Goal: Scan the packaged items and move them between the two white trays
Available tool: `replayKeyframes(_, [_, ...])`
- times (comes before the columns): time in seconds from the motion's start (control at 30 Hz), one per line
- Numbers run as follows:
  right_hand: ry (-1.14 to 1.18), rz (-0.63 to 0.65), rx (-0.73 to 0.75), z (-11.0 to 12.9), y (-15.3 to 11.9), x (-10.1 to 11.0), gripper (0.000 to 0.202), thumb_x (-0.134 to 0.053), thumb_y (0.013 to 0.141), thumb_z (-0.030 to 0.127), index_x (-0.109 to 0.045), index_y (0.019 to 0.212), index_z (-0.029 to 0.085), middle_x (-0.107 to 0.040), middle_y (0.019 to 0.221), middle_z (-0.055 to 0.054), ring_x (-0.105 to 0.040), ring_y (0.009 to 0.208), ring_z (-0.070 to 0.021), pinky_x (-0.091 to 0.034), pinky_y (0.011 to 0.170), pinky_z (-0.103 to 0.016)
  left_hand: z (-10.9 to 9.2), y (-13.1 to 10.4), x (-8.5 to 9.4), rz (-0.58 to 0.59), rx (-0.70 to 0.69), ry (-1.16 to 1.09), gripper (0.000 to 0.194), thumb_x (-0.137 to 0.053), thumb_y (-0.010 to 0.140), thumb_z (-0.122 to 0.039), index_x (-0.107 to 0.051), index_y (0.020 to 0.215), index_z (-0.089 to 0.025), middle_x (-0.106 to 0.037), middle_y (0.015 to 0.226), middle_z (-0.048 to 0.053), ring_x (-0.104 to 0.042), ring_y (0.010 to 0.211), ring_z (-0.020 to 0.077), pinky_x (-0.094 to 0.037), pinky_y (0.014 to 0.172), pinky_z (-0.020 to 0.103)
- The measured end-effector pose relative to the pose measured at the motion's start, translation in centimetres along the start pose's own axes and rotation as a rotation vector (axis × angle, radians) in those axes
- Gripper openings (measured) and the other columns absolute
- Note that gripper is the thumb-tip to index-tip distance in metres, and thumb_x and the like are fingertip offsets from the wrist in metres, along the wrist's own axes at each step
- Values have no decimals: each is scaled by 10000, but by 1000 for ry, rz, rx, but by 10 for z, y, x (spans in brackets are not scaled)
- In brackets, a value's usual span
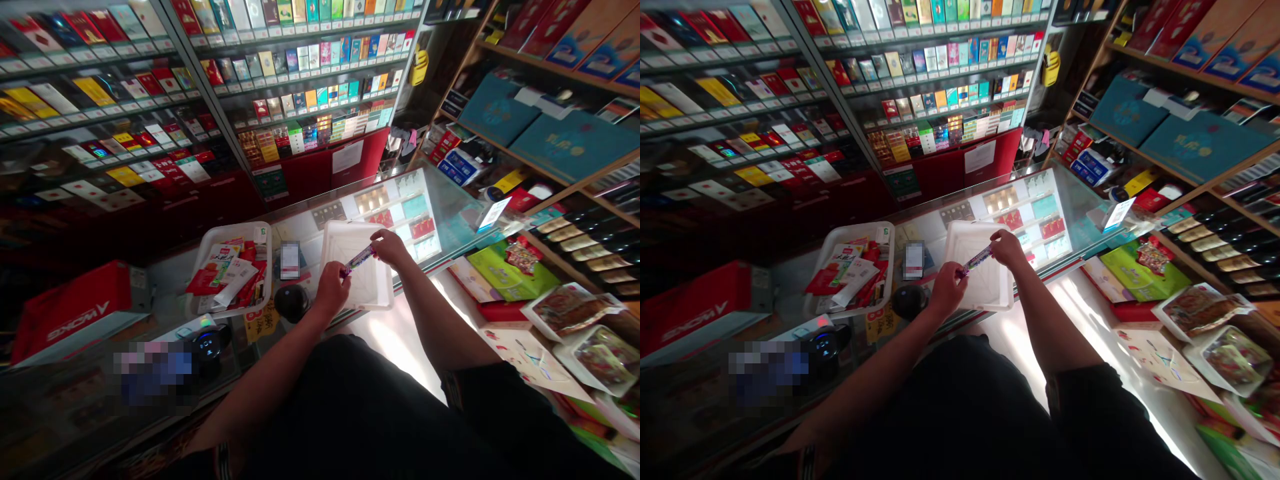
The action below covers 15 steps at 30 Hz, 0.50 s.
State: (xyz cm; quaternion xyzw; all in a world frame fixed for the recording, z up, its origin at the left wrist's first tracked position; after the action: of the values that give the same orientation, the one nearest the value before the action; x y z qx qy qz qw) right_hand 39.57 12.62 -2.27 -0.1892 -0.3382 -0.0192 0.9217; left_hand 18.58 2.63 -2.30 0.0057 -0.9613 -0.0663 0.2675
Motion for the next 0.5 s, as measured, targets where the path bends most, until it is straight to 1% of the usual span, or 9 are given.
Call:
replayKeyframes(0.1, [155,23,25,7,-9,-4,198,-633,916,195,-717,1090,155,-763,802,-68,-691,589,-153,-542,569,-237,-2,1,23,-19,17,-28,110,-678,904,-155,-615,969,-218,-694,1007,62,-672,918,203,-541,874,333])
replayKeyframes(0.2, [271,61,71,17,-17,-10,156,-626,947,256,-724,983,140,-777,826,-83,-690,596,-143,-581,583,-240,2,2,47,-50,88,-31,60,-688,940,-253,-671,992,-229,-754,987,52,-714,908,210,-546,878,341])
replayKeyframes(0.3, [349,136,109,26,-25,-20,204,-624,962,286,-740,920,124,-796,875,-106,-717,652,-145,-627,654,-253,10,5,65,-73,153,-106,112,-688,957,-331,-699,1005,-231,-782,939,40,-749,877,209,-553,837,332])
replayKeyframes(0.37, [399,179,132,31,-29,-26,196,-653,951,284,-755,937,116,-796,875,-105,-740,690,-153,-643,694,-265,19,7,73,-86,193,-206,153,-692,956,-366,-706,1011,-224,-787,911,32,-769,862,205,-562,811,319])
replayKeyframes(0.43, [452,217,155,36,-33,-32,165,-716,908,253,-766,980,113,-789,848,-90,-761,728,-165,-650,730,-278,28,8,81,-112,237,-304,188,-712,939,-393,-713,1009,-219,-788,902,28,-784,866,204,-577,801,311])
replayKeyframes(0.5, [485,243,172,41,-37,-36,189,-770,860,225,-771,1013,114,-783,819,-74,-773,746,-174,-653,757,-291,36,8,88,-138,271,-376,225,-742,913,-418,-722,1011,-217,-792,918,33,-791,881,209,-593,799,313])
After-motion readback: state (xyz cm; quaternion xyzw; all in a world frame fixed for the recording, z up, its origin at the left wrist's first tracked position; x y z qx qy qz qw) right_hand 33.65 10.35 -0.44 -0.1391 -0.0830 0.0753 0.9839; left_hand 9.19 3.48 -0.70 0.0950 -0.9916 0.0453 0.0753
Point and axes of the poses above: each hand's wrist, its own y-axis towards the middle knuckle, its own x-axis out of the back of the hand, z = x × y, the point moved 9 cm from there along y, towards the middle knuckle
